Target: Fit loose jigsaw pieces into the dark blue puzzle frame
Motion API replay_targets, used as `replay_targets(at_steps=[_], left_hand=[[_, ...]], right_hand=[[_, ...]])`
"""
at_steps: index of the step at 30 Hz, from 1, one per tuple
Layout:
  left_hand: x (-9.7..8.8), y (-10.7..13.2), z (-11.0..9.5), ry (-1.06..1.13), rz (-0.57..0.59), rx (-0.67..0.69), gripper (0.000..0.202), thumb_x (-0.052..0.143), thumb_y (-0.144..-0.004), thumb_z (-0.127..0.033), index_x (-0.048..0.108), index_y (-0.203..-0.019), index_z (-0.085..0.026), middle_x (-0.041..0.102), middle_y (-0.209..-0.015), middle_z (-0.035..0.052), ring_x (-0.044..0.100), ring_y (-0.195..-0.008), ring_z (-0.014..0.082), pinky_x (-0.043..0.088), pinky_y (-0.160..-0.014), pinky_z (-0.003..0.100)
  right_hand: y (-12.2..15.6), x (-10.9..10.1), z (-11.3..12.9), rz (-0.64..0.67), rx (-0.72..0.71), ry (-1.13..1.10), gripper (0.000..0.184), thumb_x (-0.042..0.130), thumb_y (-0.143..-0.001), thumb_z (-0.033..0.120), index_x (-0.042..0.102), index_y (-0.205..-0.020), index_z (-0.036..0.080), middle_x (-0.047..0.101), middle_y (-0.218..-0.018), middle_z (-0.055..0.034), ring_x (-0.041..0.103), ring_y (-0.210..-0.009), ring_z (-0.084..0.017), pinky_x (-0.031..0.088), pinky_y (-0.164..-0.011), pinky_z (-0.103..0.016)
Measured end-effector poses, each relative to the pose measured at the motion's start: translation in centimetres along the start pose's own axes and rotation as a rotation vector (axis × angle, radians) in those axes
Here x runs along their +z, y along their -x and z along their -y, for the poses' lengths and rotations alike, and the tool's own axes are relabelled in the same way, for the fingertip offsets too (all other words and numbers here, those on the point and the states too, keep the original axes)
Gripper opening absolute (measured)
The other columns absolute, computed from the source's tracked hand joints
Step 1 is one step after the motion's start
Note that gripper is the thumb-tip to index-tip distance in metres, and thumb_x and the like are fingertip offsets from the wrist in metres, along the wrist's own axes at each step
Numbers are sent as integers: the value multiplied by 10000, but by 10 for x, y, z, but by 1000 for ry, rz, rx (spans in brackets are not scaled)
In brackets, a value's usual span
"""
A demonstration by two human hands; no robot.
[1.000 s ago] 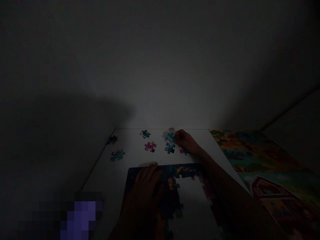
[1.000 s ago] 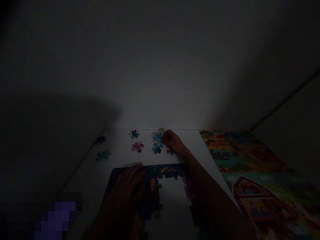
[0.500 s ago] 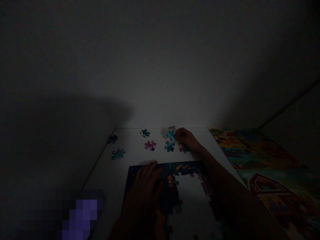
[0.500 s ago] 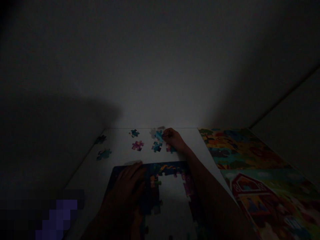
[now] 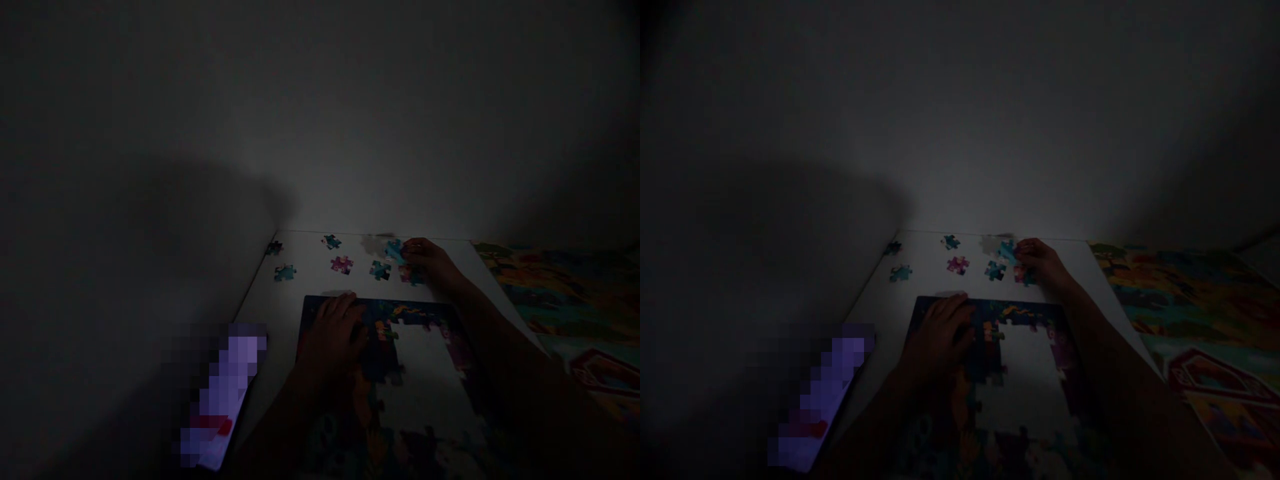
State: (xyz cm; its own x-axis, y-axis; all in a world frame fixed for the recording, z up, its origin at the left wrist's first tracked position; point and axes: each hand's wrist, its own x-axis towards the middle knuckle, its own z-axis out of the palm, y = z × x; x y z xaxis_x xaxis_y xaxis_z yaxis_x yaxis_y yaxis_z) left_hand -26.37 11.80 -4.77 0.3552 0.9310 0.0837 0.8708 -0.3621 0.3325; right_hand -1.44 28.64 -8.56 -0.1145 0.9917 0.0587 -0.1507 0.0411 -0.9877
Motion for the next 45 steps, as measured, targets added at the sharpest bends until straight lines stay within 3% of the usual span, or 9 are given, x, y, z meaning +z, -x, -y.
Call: replay_targets(at_steps=[8, 15, 21, 24, 35, 45], left_hand=[[6, 2, 3, 7, -58, 32, 384, 516, -958, -322, 557, -1326, -220, 499, -1493, 78, 402, -1412, 219, 288, -1200, 442], [5, 2, 2, 7, -63, 33, 380, 516, -954, -324, 559, -1317, -219, 501, -1490, 77, 402, -1411, 219, 298, -1193, 442], [7, 2, 3, 15, -69, 35, 388, 527, -947, -331, 563, -1318, -224, 503, -1491, 73, 419, -1400, 228, 301, -1191, 453], [8, 1, 3, 15, -68, 27, 388, 521, -949, -337, 563, -1320, -232, 501, -1494, 70, 419, -1401, 231, 300, -1190, 464], [5, -1, 2, -22, -47, 30, 388, 527, -949, -319, 569, -1320, -213, 504, -1489, 88, 415, -1404, 239, 309, -1186, 465], [6, -3, 4, -66, -54, 43, 392, 501, -956, -290, 566, -1334, -209, 492, -1495, 101, 421, -1401, 244, 320, -1182, 478]], right_hand=[[25, -3, 6, 2, 19, 84, 471, 898, -499, 434, 671, -863, 239, 661, -754, 7, 628, -685, -169, 501, -639, -299], [65, 6, 18, 82, 32, 232, 480, 888, -550, 561, 733, -876, 243, 720, -960, -42, 649, -950, -232, 506, -844, -338], [98, 22, 17, 187, 128, 234, 530, 858, -585, 603, 738, -940, 227, 724, -888, -55, 663, -836, -230, 534, -751, -354], [108, 27, 19, 199, 133, 233, 507, 845, -625, 587, 737, -958, 219, 730, -908, -66, 665, -861, -234, 536, -779, -356], [129, 31, 16, 417, 187, 199, 340, 773, -779, 470, 743, -1019, 231, 728, -1050, -53, 658, -1015, -230, 490, -990, -428], [124, 33, 21, 549, 86, 231, 306, 690, -857, 449, 745, -1043, 212, 720, -1043, -52, 645, -997, -204, 485, -963, -397]])
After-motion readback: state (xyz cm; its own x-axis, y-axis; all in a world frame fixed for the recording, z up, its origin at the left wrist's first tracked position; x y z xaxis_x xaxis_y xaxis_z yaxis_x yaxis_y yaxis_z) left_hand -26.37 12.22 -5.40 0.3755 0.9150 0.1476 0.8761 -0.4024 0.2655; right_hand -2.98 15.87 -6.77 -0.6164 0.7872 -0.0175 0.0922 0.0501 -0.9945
